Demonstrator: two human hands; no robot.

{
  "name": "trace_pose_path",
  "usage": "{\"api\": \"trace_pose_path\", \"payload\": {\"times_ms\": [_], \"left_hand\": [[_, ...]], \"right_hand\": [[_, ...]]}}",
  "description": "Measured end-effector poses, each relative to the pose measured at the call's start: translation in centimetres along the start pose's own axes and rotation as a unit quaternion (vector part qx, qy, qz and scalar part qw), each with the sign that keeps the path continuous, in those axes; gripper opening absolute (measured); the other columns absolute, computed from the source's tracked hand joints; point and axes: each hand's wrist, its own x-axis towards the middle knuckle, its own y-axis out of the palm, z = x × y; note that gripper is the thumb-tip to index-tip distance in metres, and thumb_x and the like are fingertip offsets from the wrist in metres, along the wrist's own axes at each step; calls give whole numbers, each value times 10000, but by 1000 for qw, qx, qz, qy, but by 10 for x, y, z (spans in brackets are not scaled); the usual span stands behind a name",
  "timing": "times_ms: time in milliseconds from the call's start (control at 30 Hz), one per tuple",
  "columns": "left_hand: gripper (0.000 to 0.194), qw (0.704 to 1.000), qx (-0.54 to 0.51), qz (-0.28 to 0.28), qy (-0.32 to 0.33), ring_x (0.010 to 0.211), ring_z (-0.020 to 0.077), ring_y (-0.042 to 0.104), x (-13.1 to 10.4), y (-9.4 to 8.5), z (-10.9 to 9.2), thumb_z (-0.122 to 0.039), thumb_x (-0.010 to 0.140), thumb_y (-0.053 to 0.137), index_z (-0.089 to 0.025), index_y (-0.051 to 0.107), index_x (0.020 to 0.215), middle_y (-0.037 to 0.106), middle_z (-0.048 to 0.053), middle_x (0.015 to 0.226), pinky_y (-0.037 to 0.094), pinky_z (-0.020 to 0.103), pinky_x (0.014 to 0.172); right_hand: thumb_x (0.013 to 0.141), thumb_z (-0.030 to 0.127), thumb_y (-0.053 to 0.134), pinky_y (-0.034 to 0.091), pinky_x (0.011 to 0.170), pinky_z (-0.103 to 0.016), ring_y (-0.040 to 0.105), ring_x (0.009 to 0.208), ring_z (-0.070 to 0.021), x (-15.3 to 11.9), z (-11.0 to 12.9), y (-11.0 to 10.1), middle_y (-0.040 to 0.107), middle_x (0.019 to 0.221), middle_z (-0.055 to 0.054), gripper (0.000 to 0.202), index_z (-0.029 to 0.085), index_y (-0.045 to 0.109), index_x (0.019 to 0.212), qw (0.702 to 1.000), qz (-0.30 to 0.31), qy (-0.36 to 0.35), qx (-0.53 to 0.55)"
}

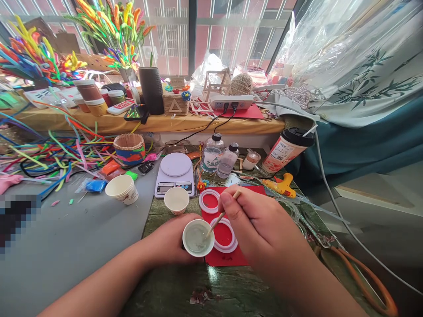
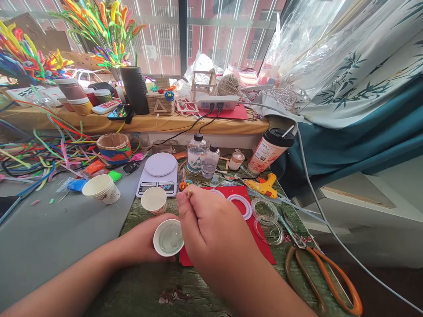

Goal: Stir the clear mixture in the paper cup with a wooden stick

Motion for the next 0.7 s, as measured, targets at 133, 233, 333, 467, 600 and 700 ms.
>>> {"api": "trace_pose_path", "payload": {"times_ms": [133, 233, 333, 467, 600, 700], "left_hand": [[457, 1000, 8, -6, 7, 1087, 332, 768, 1, 1, 0, -345, 810, 946, -242, 737, 1203, 820, 80, 1182, 635, 405, 949], [466, 1000, 4, -4, 5, 1075, 328, 770, 1, 1, 0, -337, 813, 940, -247, 737, 1223, 818, 79, 1195, 637, 403, 935], [498, 1000, 6, 0, 4, 1056, 320, 771, 1, 0, 0, -346, 802, 946, -249, 736, 1243, 817, 82, 1200, 639, 396, 923], [484, 1000, 6, -6, 16, 1075, 323, 767, 1, 0, 0, -354, 817, 943, -241, 736, 1239, 819, 91, 1193, 639, 405, 948], [501, 1000, 5, -6, 11, 1062, 318, 778, 0, 0, 0, -354, 808, 950, -247, 732, 1247, 820, 86, 1206, 643, 396, 922], [477, 1000, 13, -6, 15, 1041, 316, 776, 0, 1, 0, -363, 813, 948, -245, 739, 1225, 822, 78, 1175, 649, 398, 916]], "right_hand": [[1175, 303, 452, 388, 575, -298, 587, 632, -166, -1, 2, 1, 664, 727, 18, 378, 257, 551, 813, 996, 71, -20, 45], [1162, 277, 460, 361, 548, -302, 544, 591, -158, -2, 2, 1, 623, 684, 28, 393, 261, 489, 770, 998, 51, -23, 33], [1161, 284, 465, 365, 551, -306, 536, 595, -161, -1, 1, 0, 621, 685, 27, 400, 263, 491, 762, 1000, 12, -16, 18], [1159, 260, 467, 390, 557, -284, 580, 605, -142, 0, 1, -2, 644, 696, 41, 376, 254, 543, 790, 997, 57, -37, 45], [1155, 270, 463, 350, 543, -316, 512, 576, -157, 0, 1, -1, 597, 658, 32, 407, 262, 462, 747, 1000, 3, -23, 1], [1178, 288, 449, 390, 584, -314, 578, 637, -167, -2, 1, 0, 663, 731, 15, 382, 252, 557, 814, 999, 37, -24, 24]]}}
